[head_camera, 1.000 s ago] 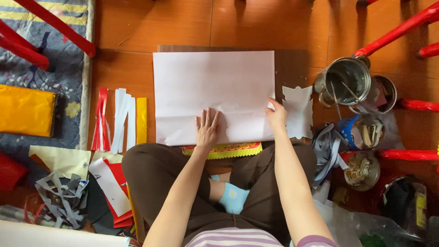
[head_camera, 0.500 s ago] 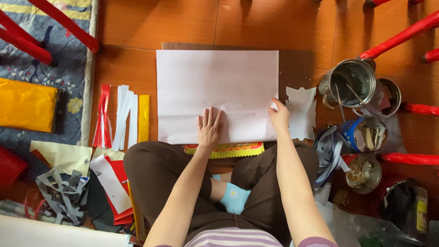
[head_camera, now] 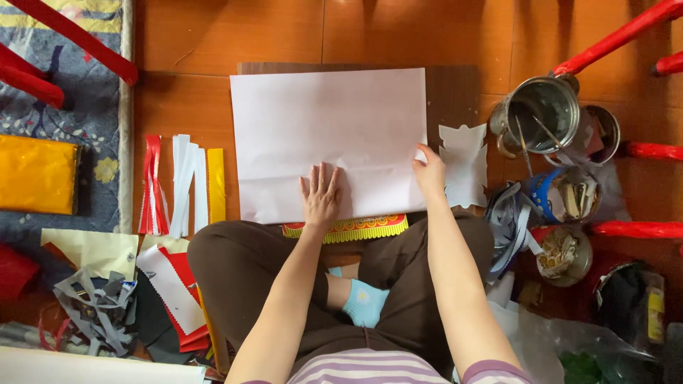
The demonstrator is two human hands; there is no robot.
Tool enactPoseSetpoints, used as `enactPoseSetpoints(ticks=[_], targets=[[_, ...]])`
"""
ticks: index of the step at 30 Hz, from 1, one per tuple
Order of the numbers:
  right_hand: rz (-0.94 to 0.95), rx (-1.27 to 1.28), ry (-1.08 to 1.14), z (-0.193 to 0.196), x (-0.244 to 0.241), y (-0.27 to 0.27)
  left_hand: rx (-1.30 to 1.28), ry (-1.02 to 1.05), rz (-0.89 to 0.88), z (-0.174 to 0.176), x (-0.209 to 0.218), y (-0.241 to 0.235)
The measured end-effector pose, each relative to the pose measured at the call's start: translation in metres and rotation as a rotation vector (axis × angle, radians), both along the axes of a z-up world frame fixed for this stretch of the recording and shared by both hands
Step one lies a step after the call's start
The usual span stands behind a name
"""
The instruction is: Folding and cutting paper into smaller rectangular pieces using scissors
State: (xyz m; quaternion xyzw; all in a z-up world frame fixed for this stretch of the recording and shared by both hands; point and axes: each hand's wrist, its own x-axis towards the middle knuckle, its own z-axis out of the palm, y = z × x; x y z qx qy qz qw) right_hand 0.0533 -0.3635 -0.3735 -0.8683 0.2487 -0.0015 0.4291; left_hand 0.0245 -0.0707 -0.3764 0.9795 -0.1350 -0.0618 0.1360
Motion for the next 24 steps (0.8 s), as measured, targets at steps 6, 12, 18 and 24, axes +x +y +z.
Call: enactPoseSetpoints(ticks=[6,12,18,24], targets=[[0.025,0.003,-0.051,-0.005,0.001,-0.004,0.014,0.008,0.008,-0.003,0.000,-0.001],[0.039,0.010,-0.049,-0.009,-0.002,-0.005,0.021,0.024,0.012,-0.003,0.000,-0.001],[0.048,-0.011,-0.063,-0.022,-0.001,-0.011,0.016,0.028,0.015,-0.004,-0.001,-0.002],[0.058,-0.064,-0.059,-0.017,0.003,-0.009,0.038,0.000,0.013,-0.001,0.004,-0.002]])
